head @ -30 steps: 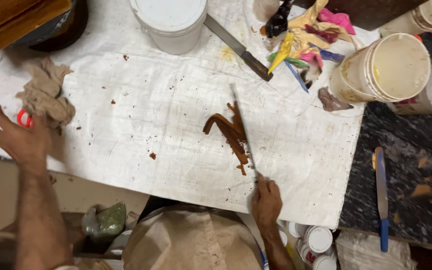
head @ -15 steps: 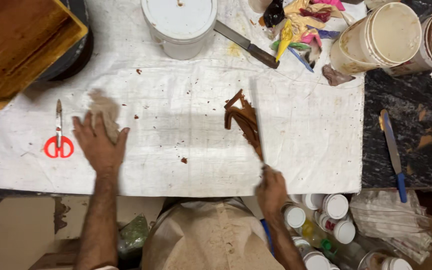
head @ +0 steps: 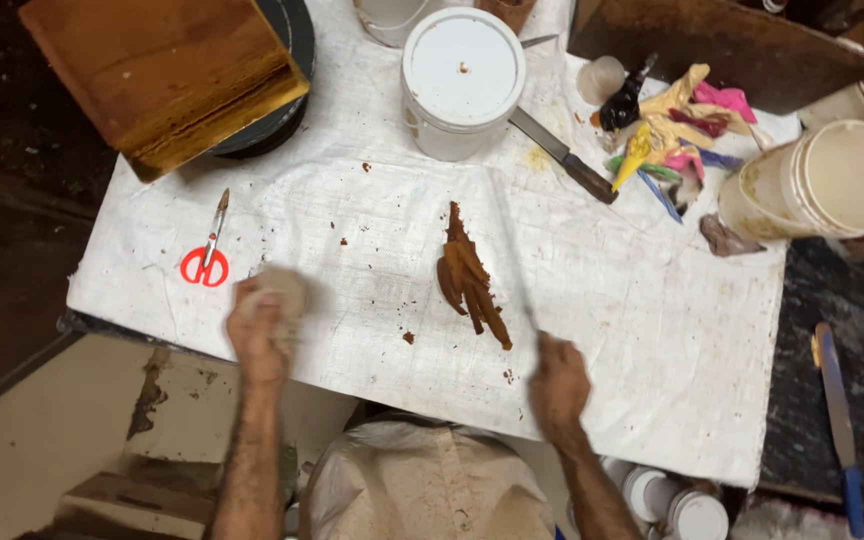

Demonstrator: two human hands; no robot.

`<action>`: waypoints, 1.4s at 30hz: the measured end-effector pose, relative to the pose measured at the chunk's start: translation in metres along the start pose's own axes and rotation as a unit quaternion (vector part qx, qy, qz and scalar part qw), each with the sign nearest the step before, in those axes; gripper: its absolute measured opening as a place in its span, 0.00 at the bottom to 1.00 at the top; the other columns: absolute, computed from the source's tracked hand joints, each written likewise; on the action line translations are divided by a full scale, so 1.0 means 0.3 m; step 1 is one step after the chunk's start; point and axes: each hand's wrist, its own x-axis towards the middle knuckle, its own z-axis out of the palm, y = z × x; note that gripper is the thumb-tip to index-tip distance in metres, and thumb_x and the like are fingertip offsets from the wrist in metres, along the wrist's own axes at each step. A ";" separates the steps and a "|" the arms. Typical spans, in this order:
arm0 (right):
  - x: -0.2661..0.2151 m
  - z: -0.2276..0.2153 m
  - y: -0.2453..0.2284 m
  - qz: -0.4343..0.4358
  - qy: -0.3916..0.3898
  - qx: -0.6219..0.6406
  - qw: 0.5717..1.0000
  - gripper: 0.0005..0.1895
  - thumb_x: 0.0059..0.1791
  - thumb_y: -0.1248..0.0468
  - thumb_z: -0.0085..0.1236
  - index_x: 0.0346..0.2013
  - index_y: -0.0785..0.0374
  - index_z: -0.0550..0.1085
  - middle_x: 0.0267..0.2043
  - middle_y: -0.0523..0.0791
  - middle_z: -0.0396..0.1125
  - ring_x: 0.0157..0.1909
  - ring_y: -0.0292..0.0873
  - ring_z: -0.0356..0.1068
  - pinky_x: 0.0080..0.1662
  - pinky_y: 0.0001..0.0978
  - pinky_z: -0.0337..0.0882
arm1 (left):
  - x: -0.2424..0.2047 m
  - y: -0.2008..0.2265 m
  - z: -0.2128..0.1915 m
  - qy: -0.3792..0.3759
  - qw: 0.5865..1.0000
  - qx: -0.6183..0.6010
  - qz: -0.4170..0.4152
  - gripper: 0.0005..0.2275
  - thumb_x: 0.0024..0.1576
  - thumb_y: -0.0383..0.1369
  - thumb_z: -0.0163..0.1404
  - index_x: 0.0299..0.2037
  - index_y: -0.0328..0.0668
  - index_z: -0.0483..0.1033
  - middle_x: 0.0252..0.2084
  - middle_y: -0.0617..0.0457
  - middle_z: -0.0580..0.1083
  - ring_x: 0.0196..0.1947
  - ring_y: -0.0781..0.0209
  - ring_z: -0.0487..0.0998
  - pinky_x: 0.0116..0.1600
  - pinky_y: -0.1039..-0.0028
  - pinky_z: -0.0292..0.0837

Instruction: The person places a gold sheet onto a wooden board and uses a knife to trim the excess material from the edges. After cleaning the work surface, the person uses a putty knife to mix a brown powder with a white paste on a black board, creating a uniform brown mixture.

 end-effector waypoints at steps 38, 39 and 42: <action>0.196 0.063 -0.175 -0.479 -0.084 -0.394 0.780 0.13 0.54 0.70 0.57 0.53 0.62 0.79 0.33 0.50 0.64 0.37 0.52 0.65 0.40 0.43 0.68 | 0.065 -0.308 -0.718 0.528 0.817 0.168 0.157 0.07 0.70 0.25 0.48 0.55 0.32 0.69 0.53 0.44 0.73 0.52 0.59 0.77 0.58 0.69 0.79; 0.175 -0.010 -0.104 -0.437 -0.061 -0.407 0.800 0.14 0.55 0.70 0.57 0.55 0.64 0.78 0.34 0.51 0.64 0.36 0.52 0.64 0.40 0.43 0.68 | 0.043 -0.386 -0.719 0.545 0.829 0.128 0.012 0.08 0.70 0.25 0.48 0.56 0.32 0.69 0.53 0.44 0.73 0.51 0.59 0.77 0.57 0.69 0.79; 0.044 -0.186 0.122 -0.413 0.046 -0.407 0.813 0.14 0.56 0.70 0.57 0.56 0.68 0.75 0.39 0.53 0.65 0.39 0.52 0.65 0.43 0.44 0.69 | 0.096 -0.559 -0.638 0.407 0.884 -0.028 -0.230 0.10 0.69 0.27 0.49 0.57 0.32 0.68 0.53 0.43 0.74 0.49 0.58 0.77 0.53 0.70 0.79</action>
